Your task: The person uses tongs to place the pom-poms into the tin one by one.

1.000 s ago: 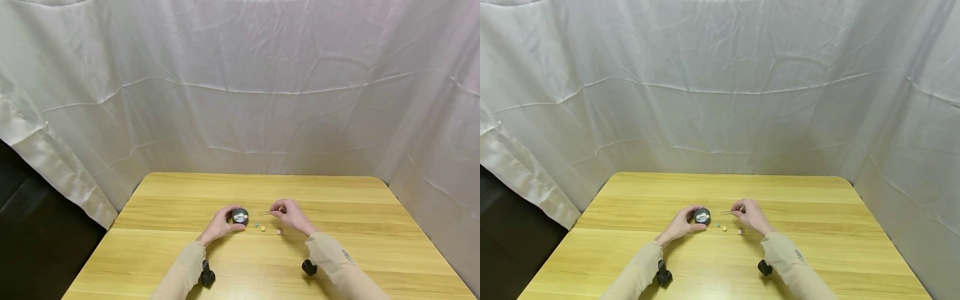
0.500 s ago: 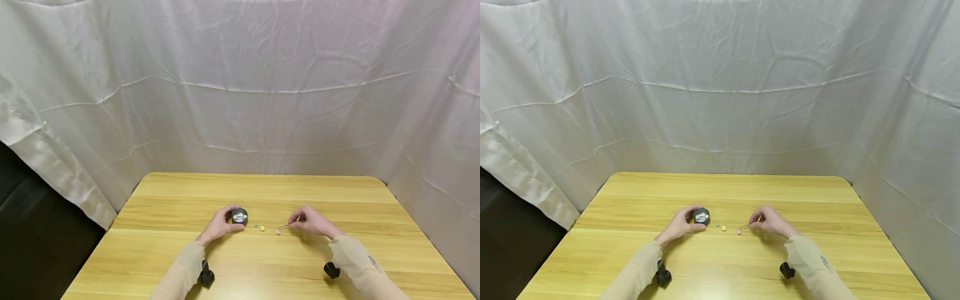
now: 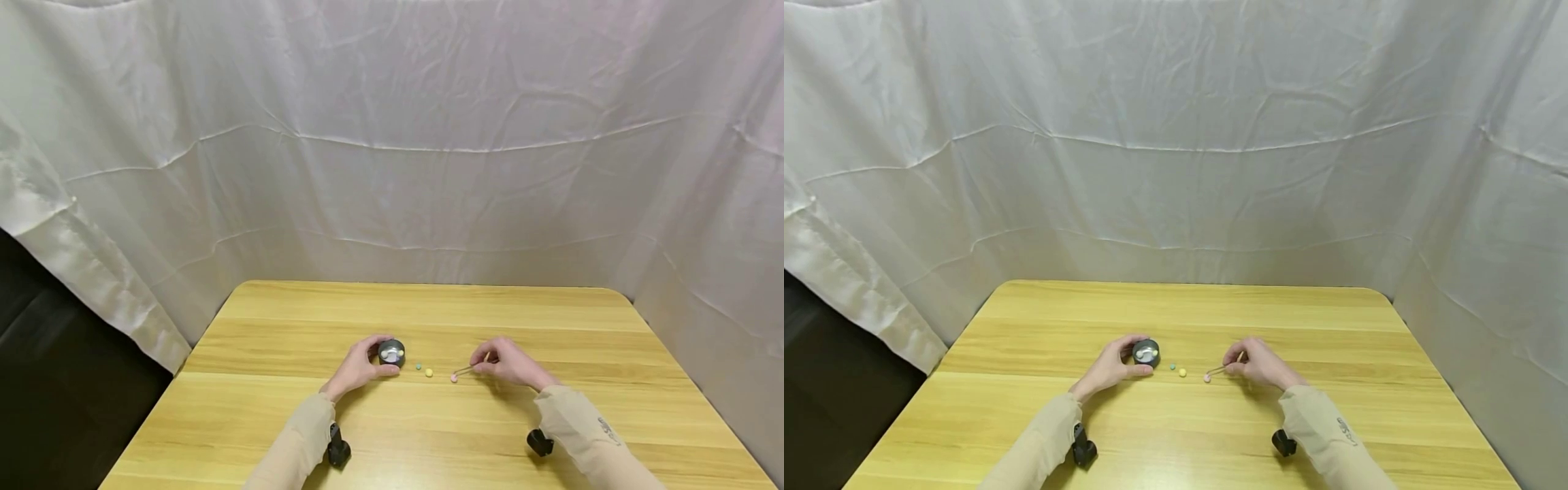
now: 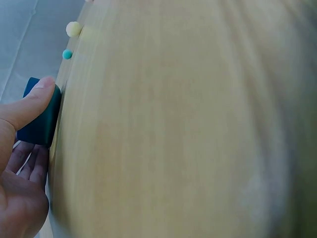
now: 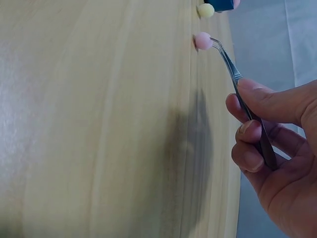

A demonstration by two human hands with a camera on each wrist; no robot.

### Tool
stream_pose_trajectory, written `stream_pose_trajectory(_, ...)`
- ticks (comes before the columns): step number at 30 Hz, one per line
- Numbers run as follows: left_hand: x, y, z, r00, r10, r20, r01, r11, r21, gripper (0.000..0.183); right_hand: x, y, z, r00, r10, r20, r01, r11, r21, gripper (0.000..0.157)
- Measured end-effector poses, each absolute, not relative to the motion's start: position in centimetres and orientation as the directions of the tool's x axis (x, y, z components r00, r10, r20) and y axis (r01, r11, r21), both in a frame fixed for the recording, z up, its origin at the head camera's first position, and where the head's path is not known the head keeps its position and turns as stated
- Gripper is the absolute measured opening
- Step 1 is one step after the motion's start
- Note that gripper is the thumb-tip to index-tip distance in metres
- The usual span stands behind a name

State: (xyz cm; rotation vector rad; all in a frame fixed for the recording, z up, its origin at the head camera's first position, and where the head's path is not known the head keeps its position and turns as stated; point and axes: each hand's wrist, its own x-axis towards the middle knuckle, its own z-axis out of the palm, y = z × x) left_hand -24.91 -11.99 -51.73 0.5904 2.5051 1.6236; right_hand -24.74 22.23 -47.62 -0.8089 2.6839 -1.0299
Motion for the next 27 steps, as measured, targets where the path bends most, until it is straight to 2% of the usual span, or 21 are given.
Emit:
stream_pose_trajectory(7,-24.93,-11.97,-51.73,-0.917,0.377,0.129,0.272,0.355,0.895,0.067,-24.58,22.29,-47.49,-0.845,-0.534,0.042,-0.426,0.622,-0.657,0.010)
stream_pose_trajectory(15,-24.99,-11.99,-51.80,-0.917,0.378,0.129,0.272,0.357,0.893,0.067,-24.56,22.19,-47.38,-0.851,-0.523,0.039,-0.411,0.620,-0.668,0.005)
stream_pose_trajectory(27,-25.12,-11.96,-51.89,-0.921,0.372,0.116,0.264,0.375,0.889,0.067,-24.80,21.48,-47.11,-0.879,-0.475,0.051,-0.364,0.598,-0.714,0.006)
